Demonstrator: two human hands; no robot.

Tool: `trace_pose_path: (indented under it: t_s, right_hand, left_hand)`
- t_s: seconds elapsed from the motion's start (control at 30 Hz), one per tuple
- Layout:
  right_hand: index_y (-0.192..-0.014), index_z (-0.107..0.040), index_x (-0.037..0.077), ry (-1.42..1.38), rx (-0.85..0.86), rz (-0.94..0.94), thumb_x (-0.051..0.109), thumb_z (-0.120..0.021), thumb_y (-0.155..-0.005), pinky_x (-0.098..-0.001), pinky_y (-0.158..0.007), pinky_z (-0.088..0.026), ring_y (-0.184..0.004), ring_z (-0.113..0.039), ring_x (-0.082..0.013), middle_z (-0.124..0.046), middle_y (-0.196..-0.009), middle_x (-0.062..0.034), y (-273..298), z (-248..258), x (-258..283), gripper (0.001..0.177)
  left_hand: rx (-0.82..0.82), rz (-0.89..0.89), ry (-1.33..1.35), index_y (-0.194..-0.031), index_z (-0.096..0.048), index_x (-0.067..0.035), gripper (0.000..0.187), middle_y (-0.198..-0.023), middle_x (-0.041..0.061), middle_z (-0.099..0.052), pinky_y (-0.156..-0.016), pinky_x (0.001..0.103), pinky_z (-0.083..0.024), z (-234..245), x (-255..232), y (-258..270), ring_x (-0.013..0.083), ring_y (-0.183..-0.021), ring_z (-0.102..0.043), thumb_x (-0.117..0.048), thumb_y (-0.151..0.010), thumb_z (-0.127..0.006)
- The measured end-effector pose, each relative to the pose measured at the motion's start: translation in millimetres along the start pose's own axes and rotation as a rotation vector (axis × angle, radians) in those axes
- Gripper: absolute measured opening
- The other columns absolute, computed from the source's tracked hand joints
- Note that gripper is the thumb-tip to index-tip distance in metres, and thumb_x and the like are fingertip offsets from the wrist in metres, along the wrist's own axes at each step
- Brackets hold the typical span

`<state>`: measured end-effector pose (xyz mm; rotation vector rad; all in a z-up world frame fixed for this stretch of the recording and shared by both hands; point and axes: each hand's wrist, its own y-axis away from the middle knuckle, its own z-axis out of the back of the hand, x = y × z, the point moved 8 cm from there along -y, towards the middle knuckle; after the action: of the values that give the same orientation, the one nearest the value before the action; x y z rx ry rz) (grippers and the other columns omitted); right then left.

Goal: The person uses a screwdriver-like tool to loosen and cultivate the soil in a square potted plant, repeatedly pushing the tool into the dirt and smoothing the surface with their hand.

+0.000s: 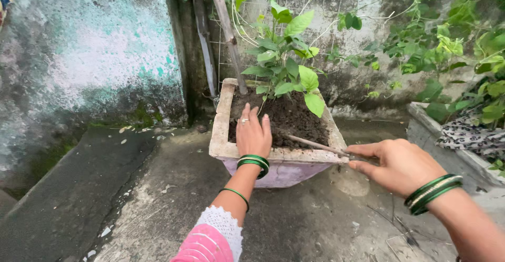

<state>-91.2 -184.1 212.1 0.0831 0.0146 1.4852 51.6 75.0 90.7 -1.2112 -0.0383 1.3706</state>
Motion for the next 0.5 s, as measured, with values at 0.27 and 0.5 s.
trace_pose_path:
  t_s: [0.27, 0.5]
  right_hand:
    - [-0.127, -0.071, 0.033, -0.136, -0.158, 0.189, 0.040, -0.066, -0.086, -0.0472, -0.088, -0.058, -0.095, -0.073, -0.0363, -0.077, -0.096, -0.0149, -15.2, -25.2, 79.3, 0.041]
    - [-0.129, -0.069, 0.031, -0.137, -0.148, 0.277, 0.029, -0.063, -0.089, -0.0504, -0.087, -0.056, -0.094, -0.071, -0.0398, -0.074, -0.100, -0.0185, -28.0, -61.2, 147.0, 0.041]
  left_hand:
    - [0.100, 0.353, 0.146, -0.143, -0.053, -0.006, 0.060, -0.141, 0.020, -0.061, -0.126, 0.047, -0.028, -9.3, 92.0, -18.8, 0.0373, -0.137, -0.051, -0.047, -0.107, -0.028]
    - [0.308, 0.381, 0.306, -0.155, -0.038, -0.005, 0.080, -0.159, 0.019, -0.040, -0.127, 0.046, -0.007, -56.5, 128.9, -34.0, 0.0353, -0.154, -0.022, -0.059, -0.102, -0.009]
